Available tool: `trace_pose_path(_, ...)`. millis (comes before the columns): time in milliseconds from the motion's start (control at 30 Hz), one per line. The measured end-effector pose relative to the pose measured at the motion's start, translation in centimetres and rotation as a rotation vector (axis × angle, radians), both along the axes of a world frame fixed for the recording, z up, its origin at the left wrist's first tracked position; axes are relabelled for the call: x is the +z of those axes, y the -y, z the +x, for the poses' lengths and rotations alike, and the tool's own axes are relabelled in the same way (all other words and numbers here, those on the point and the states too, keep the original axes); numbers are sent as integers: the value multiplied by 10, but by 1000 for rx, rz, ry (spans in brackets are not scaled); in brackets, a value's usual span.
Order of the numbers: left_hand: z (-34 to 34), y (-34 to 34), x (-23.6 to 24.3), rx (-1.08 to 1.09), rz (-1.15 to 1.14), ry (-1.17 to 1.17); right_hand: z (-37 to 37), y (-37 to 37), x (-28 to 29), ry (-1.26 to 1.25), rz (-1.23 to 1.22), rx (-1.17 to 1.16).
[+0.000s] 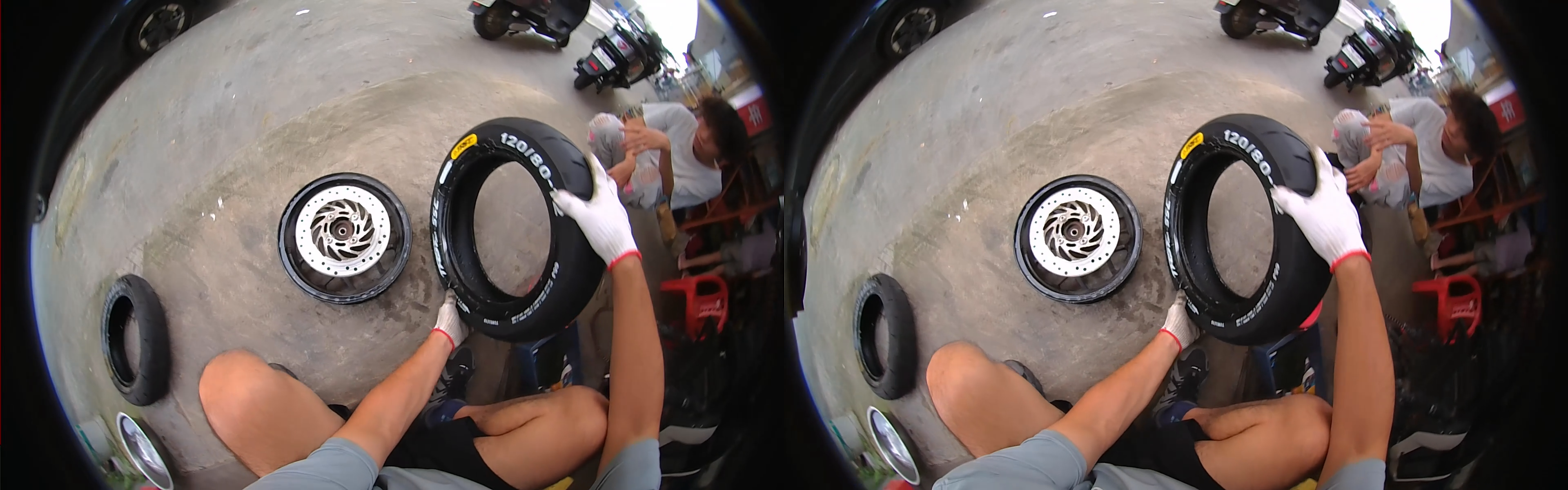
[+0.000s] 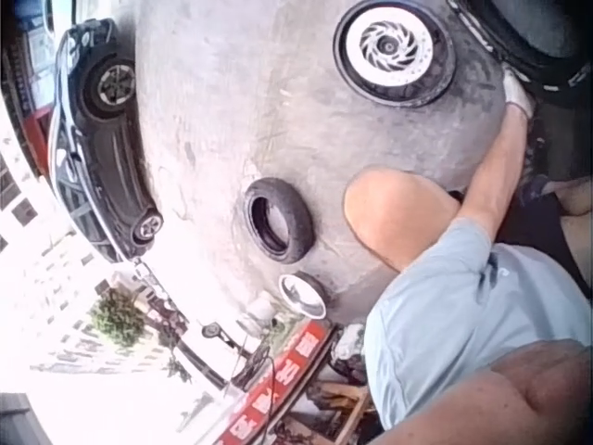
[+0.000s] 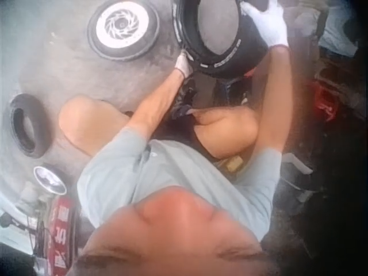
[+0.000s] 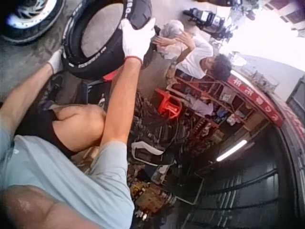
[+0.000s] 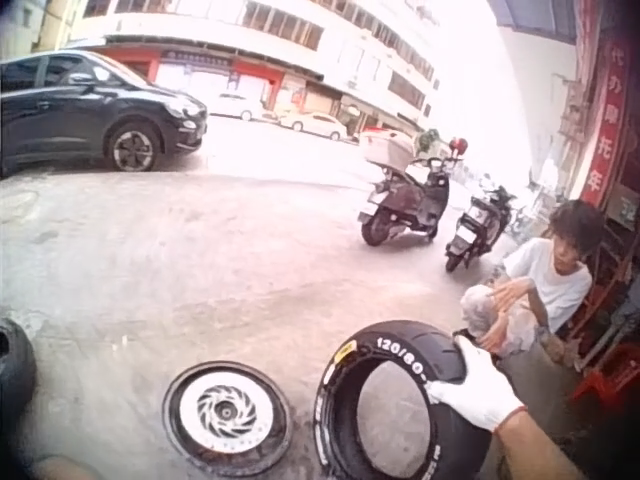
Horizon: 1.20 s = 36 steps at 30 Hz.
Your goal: Removing an old motorcycle tire from the rim and applying lubricant to prepare a new tire.
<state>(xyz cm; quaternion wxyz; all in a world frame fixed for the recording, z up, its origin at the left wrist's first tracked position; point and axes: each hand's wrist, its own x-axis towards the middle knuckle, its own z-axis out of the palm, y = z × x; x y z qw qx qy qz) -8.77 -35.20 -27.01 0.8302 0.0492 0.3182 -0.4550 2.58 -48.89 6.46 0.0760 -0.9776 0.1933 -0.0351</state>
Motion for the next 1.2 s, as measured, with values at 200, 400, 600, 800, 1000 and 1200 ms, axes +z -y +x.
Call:
trace_pose_path(200,-20,4,6,43,-24,-53,-13,-48,32,39,-1,65)
trace_pose_path(400,-31,-12,73,177,-87,-127,-52,-70,117,286,373,242)
trace_pose_path(600,43,-124,88,393,70,116,-102,-61,124,378,627,322)
trace_pose_path(800,61,-251,111,660,580,275,-85,-47,27,382,1207,438)
trace_pose_path(1000,48,-325,80,711,735,362,-72,-62,-148,441,1644,163)
trace_pose_path(1200,62,-347,37,631,870,303,-58,-79,-227,412,1850,-95)
